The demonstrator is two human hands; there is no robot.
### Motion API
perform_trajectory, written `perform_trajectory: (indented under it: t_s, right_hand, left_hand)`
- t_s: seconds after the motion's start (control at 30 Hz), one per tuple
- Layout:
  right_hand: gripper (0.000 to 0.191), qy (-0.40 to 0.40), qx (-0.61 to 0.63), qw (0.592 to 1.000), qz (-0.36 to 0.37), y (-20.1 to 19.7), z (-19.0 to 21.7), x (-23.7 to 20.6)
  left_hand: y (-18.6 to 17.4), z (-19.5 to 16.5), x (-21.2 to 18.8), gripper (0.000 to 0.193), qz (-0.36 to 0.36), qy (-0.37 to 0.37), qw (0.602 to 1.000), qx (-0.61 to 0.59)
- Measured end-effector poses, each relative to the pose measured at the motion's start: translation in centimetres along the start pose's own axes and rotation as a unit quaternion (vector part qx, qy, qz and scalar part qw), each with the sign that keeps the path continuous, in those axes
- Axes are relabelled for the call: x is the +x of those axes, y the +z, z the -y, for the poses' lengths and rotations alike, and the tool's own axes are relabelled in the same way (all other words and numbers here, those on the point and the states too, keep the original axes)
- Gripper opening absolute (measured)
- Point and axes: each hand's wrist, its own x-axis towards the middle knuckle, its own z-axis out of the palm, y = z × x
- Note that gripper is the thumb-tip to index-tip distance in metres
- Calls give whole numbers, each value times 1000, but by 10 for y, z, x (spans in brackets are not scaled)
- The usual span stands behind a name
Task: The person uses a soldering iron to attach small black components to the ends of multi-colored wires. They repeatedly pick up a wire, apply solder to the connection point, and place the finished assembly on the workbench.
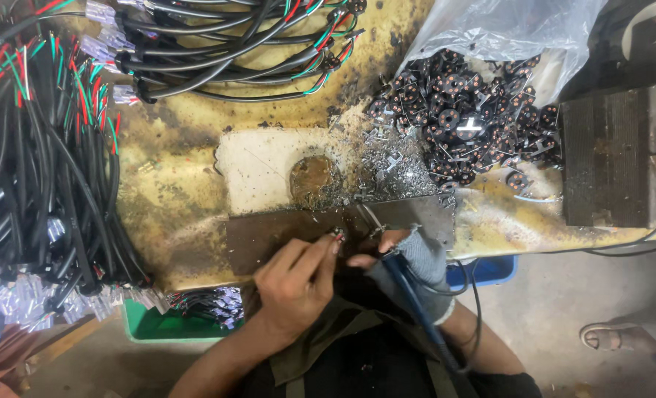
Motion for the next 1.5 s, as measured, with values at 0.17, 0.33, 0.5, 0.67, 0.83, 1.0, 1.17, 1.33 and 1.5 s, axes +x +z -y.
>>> perform_trajectory:
  t_s: [0.17, 0.33, 0.5, 0.67, 0.83, 1.0, 1.17, 1.33, 1.5]
  right_hand:
    - [23, 218, 266, 930, -127, 2, -8, 6]
    - [22, 0, -243, 970, 2, 5, -2, 2]
    - [37, -107, -387, 914, 64, 7, 8, 5]
    - [33, 32, -302, 953, 24, 15, 18, 16]
    - [48, -153, -399, 903, 56, 18, 21, 12]
    - [48, -220, -419, 881, -22, 6, 3, -3]
    - [33, -178, -428, 875, 140, -30, 0, -9]
    - [36, -405, -471, 778, 90, -42, -10, -12]
    - [16, 128, -231, 964, -41, -48, -9, -10]
  left_hand:
    - [7, 7, -14, 14, 25, -20, 999, -43]
    - [-11, 6, 6, 11, 206, -172, 957, -110]
    - [-27, 21, 26, 14, 334, -155, 917, -150]
    - [-19, 20, 26, 14, 273, -12, 961, -27]
    - [-19, 8, 27, 11, 292, -57, 954, 40]
    - [-19, 7, 29, 11, 283, -97, 954, 27]
    - [-16, 8, 23, 14, 248, -77, 966, 21]
    - [-16, 11, 20, 15, 255, -84, 963, 16]
    - [-16, 13, 20, 16, 245, -80, 966, 4]
